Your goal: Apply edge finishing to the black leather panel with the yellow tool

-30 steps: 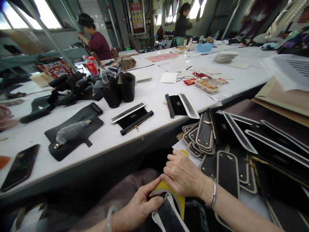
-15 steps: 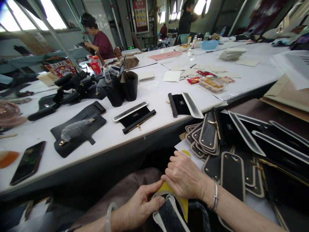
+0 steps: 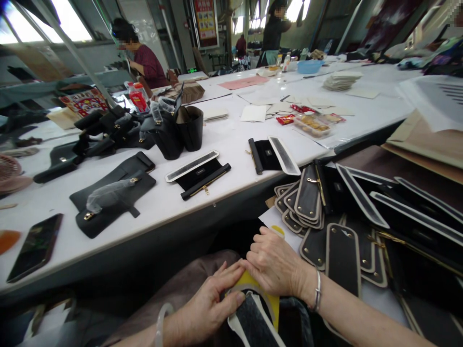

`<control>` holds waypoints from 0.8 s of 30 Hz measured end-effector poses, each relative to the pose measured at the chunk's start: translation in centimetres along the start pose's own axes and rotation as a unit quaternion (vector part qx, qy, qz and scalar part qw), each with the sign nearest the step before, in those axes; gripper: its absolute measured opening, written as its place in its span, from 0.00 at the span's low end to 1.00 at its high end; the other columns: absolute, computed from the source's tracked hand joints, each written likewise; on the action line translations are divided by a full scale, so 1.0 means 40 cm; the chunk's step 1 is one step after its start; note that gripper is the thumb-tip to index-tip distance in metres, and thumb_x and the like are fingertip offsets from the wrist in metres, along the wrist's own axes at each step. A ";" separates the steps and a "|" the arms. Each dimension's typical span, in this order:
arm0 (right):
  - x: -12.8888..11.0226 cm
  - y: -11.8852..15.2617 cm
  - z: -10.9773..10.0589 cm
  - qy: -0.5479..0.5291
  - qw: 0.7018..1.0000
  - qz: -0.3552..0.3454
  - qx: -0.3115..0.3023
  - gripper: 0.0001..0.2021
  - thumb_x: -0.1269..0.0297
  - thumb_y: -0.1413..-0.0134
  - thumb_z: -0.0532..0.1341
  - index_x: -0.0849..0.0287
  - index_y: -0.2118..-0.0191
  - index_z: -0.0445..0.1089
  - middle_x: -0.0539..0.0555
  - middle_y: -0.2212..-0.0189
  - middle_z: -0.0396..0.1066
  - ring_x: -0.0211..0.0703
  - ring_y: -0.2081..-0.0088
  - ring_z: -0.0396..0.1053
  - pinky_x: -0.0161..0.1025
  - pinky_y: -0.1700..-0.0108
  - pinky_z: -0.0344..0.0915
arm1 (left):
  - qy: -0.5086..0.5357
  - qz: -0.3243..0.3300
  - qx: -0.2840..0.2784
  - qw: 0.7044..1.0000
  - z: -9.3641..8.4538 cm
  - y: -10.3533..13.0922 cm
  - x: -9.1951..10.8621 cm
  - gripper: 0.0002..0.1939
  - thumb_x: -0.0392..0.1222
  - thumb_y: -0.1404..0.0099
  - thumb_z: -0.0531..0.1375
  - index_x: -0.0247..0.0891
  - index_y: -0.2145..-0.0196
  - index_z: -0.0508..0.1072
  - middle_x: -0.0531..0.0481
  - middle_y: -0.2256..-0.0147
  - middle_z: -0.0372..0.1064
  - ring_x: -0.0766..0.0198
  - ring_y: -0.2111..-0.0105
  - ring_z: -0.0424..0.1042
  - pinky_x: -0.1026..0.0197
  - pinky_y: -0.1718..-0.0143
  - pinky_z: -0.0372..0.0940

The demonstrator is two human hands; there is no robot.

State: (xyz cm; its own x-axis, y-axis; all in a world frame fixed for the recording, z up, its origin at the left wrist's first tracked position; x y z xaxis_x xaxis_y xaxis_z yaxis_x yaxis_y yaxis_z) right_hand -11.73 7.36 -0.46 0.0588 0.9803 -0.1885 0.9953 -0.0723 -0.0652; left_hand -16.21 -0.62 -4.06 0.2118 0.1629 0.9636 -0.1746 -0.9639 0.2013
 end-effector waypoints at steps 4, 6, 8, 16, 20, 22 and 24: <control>-0.002 0.010 0.002 -0.005 1.000 0.009 0.006 0.22 0.64 0.31 0.43 0.57 0.76 0.65 0.52 0.78 0.65 0.46 0.71 0.58 0.49 0.62 0.46 | -0.024 -0.011 -0.024 0.999 0.006 0.000 -0.013 0.29 0.40 0.30 0.53 0.52 0.33 0.54 0.52 0.34 0.55 0.56 0.30 0.43 0.39 0.31 0.25; -0.003 0.014 0.003 -0.005 1.000 0.014 0.008 0.23 0.64 0.31 0.43 0.57 0.76 0.65 0.52 0.77 0.65 0.46 0.71 0.58 0.49 0.62 0.45 | -0.035 -0.007 -0.024 0.999 0.006 0.001 -0.010 0.30 0.40 0.29 0.53 0.53 0.33 0.53 0.53 0.33 0.54 0.59 0.30 0.42 0.40 0.32 0.21; -0.002 0.017 0.004 -0.004 1.000 0.022 0.009 0.23 0.64 0.30 0.43 0.57 0.75 0.66 0.52 0.77 0.66 0.46 0.71 0.59 0.49 0.62 0.45 | -0.042 -0.004 -0.024 0.999 0.006 0.002 -0.005 0.30 0.39 0.29 0.53 0.54 0.33 0.53 0.55 0.34 0.55 0.60 0.30 0.41 0.41 0.32 0.18; 0.000 0.028 0.010 0.001 0.998 0.059 0.010 0.24 0.65 0.30 0.42 0.56 0.75 0.66 0.53 0.77 0.66 0.48 0.72 0.59 0.49 0.61 0.45 | -0.056 0.006 -0.028 0.998 0.000 0.001 0.021 0.29 0.36 0.30 0.52 0.57 0.34 0.56 0.58 0.37 0.61 0.62 0.30 0.37 0.41 0.35 0.11; -0.006 0.045 0.019 0.003 0.997 0.080 0.006 0.25 0.65 0.29 0.41 0.56 0.75 0.66 0.52 0.77 0.67 0.48 0.72 0.59 0.49 0.61 0.45 | -0.069 0.014 -0.031 0.997 0.001 -0.001 0.031 0.24 0.36 0.29 0.51 0.52 0.38 0.63 0.53 0.43 0.70 0.62 0.30 0.38 0.40 0.35 0.11; -0.011 0.055 0.025 0.003 0.996 0.088 0.004 0.24 0.65 0.29 0.41 0.56 0.74 0.66 0.52 0.77 0.67 0.48 0.72 0.59 0.49 0.61 0.45 | -0.074 0.015 -0.033 0.997 0.003 0.000 0.035 0.22 0.36 0.29 0.50 0.50 0.40 0.66 0.52 0.46 0.72 0.62 0.30 0.39 0.40 0.36 0.11; -0.015 0.065 0.029 0.002 0.995 0.101 0.005 0.24 0.65 0.29 0.41 0.55 0.74 0.67 0.52 0.77 0.67 0.48 0.71 0.60 0.49 0.61 0.45 | -0.076 0.015 -0.039 0.996 0.005 0.003 0.039 0.22 0.36 0.29 0.50 0.51 0.41 0.67 0.53 0.47 0.72 0.61 0.30 0.39 0.38 0.36 0.10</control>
State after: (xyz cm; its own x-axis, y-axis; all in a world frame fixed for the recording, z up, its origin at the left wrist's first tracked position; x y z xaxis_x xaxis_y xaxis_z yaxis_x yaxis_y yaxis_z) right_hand -9.27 6.37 -1.64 0.2583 0.9461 -0.1955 0.9622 -0.2701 -0.0357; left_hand -15.71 -0.50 -2.59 0.3477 0.0948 0.9328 -0.2564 -0.9473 0.1919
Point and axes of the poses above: each hand's wrist, its own y-axis away from the middle knuckle, its own z-axis out of the palm, x = y × z, the point moved 9 cm from there along -y, towards the middle knuckle
